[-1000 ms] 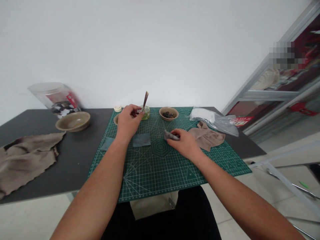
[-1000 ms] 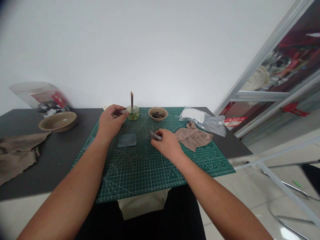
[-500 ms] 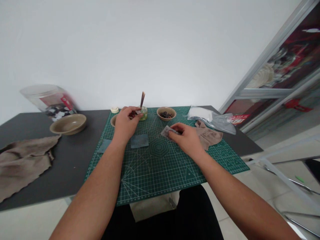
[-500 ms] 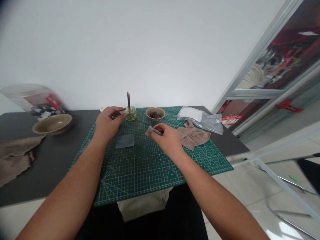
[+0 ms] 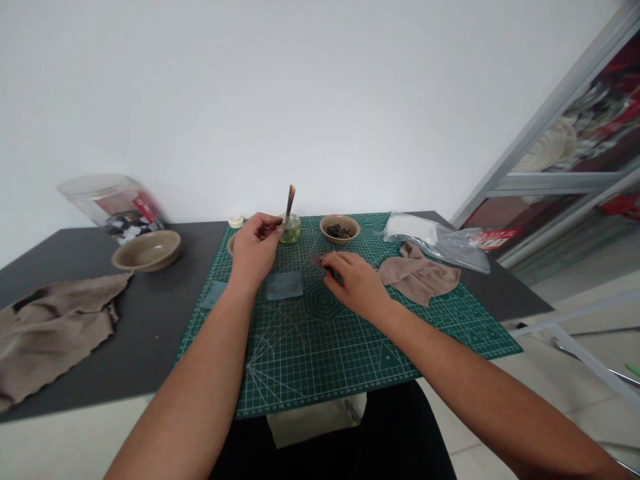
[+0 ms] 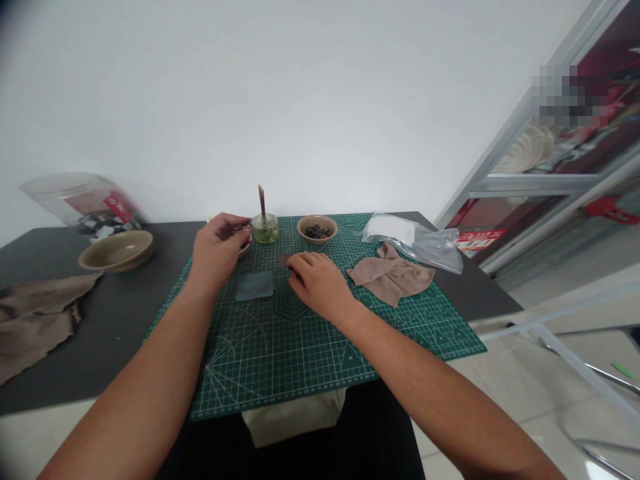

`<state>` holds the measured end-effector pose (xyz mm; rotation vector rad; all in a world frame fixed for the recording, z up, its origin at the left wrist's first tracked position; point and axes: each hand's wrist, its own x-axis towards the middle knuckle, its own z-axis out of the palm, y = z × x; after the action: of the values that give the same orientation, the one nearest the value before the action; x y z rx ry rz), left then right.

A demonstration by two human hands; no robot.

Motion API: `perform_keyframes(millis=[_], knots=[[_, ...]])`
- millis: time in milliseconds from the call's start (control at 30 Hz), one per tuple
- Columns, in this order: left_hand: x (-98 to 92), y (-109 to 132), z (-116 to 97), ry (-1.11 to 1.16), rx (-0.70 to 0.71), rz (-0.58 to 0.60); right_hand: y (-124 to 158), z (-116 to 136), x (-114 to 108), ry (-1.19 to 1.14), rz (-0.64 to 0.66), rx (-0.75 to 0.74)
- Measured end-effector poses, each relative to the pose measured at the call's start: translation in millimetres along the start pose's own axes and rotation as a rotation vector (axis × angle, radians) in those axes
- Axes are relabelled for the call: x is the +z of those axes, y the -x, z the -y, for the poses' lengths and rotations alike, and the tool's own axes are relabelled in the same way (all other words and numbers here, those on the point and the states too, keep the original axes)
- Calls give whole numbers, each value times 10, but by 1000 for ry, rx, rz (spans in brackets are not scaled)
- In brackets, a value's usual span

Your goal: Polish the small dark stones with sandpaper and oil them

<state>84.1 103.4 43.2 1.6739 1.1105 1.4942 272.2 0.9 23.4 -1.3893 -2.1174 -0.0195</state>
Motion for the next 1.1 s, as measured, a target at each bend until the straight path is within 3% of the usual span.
perform_keyframes(millis=[133,267,400,500,600,767,867,1000,1100], knots=[[-7,-5,9,-63,11,-43,61,-18,22,45,222,10],[-10,-7,10,-58,32,-93,30,-13,-27,17,208,28],[-11,-1,1,-21,14,-147,-81,39,9,40,297,17],[-14,0,16,-31,37,-149,-196,137,119,17,291,-75],[-18,2,33,-29,62,-141,-325,204,274,27,365,-215],[-15,21,-15,1,52,-134,-455,182,430,62,438,-304],[-11,38,-57,6,54,-138,-473,185,395,16,362,-174],[-8,63,-59,85,23,-160,-487,169,311,-246,64,160],[22,78,-33,127,-9,-134,-505,91,318,-538,-127,277]])
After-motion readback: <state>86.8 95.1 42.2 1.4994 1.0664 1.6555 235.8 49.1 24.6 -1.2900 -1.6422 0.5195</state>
